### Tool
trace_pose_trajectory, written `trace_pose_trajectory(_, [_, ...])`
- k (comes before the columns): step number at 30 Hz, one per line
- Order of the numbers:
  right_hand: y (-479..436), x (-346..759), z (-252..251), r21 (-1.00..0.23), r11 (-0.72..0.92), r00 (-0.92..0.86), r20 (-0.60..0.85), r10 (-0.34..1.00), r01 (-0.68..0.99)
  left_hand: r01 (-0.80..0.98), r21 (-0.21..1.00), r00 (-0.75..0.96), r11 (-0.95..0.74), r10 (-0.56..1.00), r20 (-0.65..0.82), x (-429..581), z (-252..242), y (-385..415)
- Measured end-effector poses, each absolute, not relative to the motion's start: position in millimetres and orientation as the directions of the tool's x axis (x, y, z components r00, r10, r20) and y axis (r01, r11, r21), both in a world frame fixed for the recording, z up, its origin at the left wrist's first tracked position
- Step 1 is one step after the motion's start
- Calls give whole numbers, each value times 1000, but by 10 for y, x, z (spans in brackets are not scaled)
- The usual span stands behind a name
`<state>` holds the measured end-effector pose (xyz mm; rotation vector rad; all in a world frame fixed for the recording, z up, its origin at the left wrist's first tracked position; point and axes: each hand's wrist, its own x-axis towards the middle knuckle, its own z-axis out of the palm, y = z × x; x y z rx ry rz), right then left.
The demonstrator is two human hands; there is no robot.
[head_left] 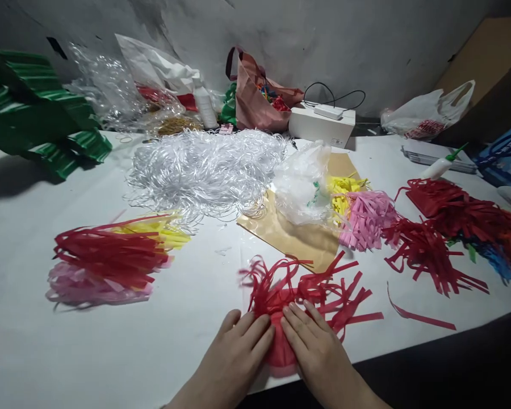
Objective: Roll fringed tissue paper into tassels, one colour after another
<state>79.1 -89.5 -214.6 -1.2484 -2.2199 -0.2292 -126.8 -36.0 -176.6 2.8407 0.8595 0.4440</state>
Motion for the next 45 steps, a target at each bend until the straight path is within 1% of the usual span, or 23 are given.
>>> trace_pose_trajectory(3, [-898,849,-2103,-110,578,-437,544,716,809,553,209,736,-807,590,330,-1382,-1797,-388])
trace_pose_trajectory(6, [-897,931,-2024,-93,621,-506,492,708,779,588,243,668,-771,633,392,-1434,-1869,-433])
trace_pose_trajectory(9, [-888,987,-1957,-133,627,-510,466,723,768,612,259,667,-748,663,339,-1430,-1903,-436])
trace_pose_trajectory(11, [-875,995,-1927,-185,620,-491,460,740,762,629,234,681,-741,671,294,-1407,-1883,-397])
trace_pose_trajectory(14, [-844,964,-1887,-307,568,-413,444,795,764,669,190,681,-718,695,231,-1364,-1794,-290])
trace_pose_trajectory(17, [-797,898,-1852,-448,466,-261,445,856,763,691,176,677,-701,713,181,-1332,-1686,-167])
trace_pose_trajectory(19, [-753,845,-1843,-517,397,-152,451,879,758,692,191,669,-696,718,191,-1318,-1646,-99])
trace_pose_trajectory(21, [-701,795,-1849,-553,328,-51,456,888,766,698,222,646,-681,732,215,-1306,-1648,-49])
trace_pose_trajectory(24, [-626,737,-1879,-562,253,43,460,887,788,716,298,584,-631,776,239,-1286,-1705,-8])
trace_pose_trajectory(26, [-591,716,-1902,-560,229,60,450,891,796,737,344,535,-582,813,231,-1276,-1749,4])
trace_pose_trajectory(28, [-569,710,-1917,-561,216,59,431,901,799,757,364,501,-542,840,209,-1271,-1780,8])
trace_pose_trajectory(38, [-472,721,-1895,-571,170,51,351,935,803,802,331,470,-497,867,165,-1314,-1783,-11])
trace_pose_trajectory(40, [-458,715,-1898,-577,166,54,345,937,800,800,312,469,-513,858,210,-1316,-1735,-31])
trace_pose_trajectory(42, [-453,711,-1899,-585,160,58,336,940,795,767,280,494,-577,810,317,-1288,-1663,-67])
trace_pose_trajectory(44, [-456,710,-1893,-593,144,59,309,949,792,655,242,581,-716,682,444,-1226,-1595,-114])
trace_pose_trajectory(45, [-460,711,-1887,-597,135,56,290,955,791,570,216,650,-793,596,472,-1185,-1573,-136])
